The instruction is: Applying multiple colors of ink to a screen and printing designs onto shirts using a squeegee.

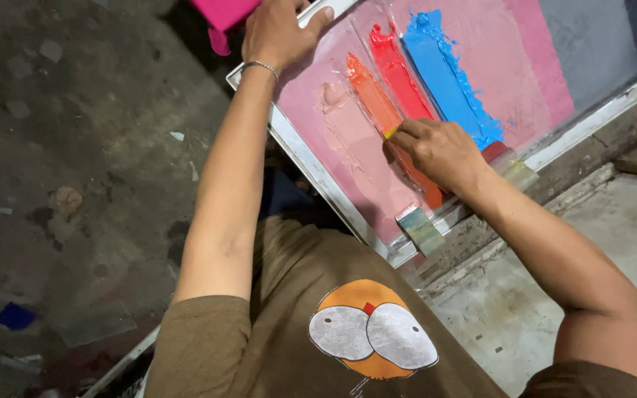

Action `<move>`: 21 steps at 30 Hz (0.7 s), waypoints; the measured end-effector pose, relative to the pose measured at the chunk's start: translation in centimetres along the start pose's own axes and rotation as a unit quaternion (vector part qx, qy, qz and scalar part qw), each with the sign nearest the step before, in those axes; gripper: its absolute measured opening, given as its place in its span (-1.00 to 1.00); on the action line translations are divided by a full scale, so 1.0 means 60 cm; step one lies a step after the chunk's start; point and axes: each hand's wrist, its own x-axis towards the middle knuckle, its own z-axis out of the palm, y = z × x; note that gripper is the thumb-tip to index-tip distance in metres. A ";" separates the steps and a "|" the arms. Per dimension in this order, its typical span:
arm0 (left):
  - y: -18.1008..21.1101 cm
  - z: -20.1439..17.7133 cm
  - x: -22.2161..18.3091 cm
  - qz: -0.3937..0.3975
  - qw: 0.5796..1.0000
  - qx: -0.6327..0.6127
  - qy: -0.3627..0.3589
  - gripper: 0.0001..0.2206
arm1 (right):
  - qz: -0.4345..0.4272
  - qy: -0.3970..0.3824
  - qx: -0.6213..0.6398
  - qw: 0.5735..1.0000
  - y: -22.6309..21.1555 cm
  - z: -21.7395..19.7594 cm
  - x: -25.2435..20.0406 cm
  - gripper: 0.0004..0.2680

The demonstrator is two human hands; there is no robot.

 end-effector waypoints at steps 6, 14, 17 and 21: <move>0.002 -0.004 -0.004 -0.008 1.000 -0.010 0.000 -0.50 | 0.001 0.007 0.010 1.000 -0.012 0.019 -0.077 -0.77; 0.009 -0.005 -0.003 0.018 1.000 0.007 0.007 -0.60 | 0.061 0.027 0.053 0.996 -0.023 0.011 -0.119 -0.83; 0.011 -0.012 -0.003 0.017 1.000 0.024 -0.001 -0.61 | 0.094 0.070 0.084 0.989 -0.012 -0.002 -0.058 -0.83; 0.017 -0.018 -0.007 -0.003 1.000 0.006 -0.020 -0.62 | 0.064 0.166 0.036 0.983 0.003 -0.001 0.058 -0.90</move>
